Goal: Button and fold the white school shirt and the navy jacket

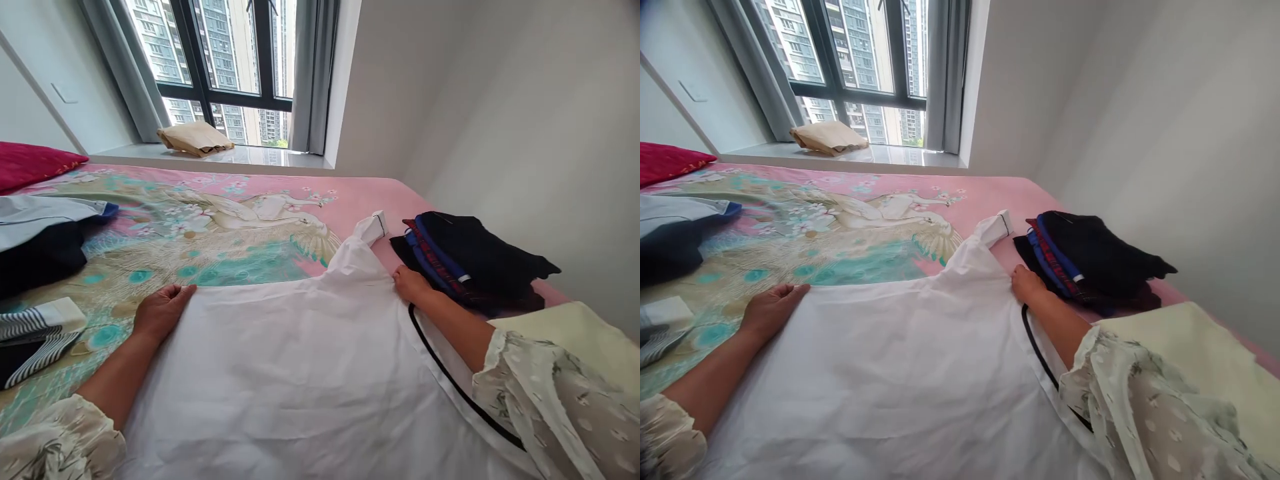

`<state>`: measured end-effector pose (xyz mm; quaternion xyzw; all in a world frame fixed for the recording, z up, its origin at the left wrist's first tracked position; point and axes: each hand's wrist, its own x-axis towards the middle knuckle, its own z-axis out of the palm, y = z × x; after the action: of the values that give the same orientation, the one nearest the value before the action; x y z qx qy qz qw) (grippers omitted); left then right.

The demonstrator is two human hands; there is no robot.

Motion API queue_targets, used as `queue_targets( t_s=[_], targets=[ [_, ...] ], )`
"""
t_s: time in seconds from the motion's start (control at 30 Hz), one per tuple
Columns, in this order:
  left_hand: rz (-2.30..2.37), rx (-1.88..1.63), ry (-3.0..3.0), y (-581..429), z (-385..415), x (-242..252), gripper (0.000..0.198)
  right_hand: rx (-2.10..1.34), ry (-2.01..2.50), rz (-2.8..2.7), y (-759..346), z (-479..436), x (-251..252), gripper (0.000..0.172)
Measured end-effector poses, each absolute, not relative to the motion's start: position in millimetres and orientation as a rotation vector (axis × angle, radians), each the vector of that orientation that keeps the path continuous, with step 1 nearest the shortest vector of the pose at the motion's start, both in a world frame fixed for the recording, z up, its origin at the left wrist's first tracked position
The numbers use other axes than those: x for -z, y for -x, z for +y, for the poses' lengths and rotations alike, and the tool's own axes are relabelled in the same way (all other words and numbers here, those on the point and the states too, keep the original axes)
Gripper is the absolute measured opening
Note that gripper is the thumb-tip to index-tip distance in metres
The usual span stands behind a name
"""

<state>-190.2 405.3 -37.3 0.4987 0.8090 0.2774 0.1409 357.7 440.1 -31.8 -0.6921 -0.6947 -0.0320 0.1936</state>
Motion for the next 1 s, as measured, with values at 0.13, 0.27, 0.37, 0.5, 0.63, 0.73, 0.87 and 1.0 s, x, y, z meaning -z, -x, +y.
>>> queue_targets(
  t_s=[0.13, 0.27, 0.37, 0.5, 0.63, 0.73, 0.87, 1.0],
  targets=[
    [2.401, -0.685, -1.432, 184, 405, 26, 0.045, 0.066, 1.681, -2.131, -314, 376, 9, 0.031],
    [2.407, -0.624, -1.451, 179, 403, 19, 0.044, -0.025, 1.348, -2.345, -285, 287, 4, 0.037],
    [2.445, -0.609, -1.455, 180, 405, 21, 0.044, -0.025, 1.481, -2.176, -303, 272, 7, 0.037],
    [2.443, -0.630, -1.462, 187, 411, 28, 0.044, 0.004, 1.829, -2.060, -337, 306, 28, 0.037],
    [2.330, -0.685, -1.427, 194, 415, 31, 0.045, 0.129, 2.004, -2.050, -340, 324, 67, 0.048],
    [2.306, -0.667, -1.367, 197, 417, 25, 0.043, 0.175, 2.007, -2.044, -336, 321, 83, 0.049],
    [2.428, -0.714, -1.372, 183, 421, -5, 0.036, 0.236, 1.969, -2.035, -337, 319, 85, 0.048],
    [2.388, -0.986, -1.688, 100, 409, -32, 0.032, 0.276, 1.933, -2.019, -336, 322, 84, 0.047]
  ],
)
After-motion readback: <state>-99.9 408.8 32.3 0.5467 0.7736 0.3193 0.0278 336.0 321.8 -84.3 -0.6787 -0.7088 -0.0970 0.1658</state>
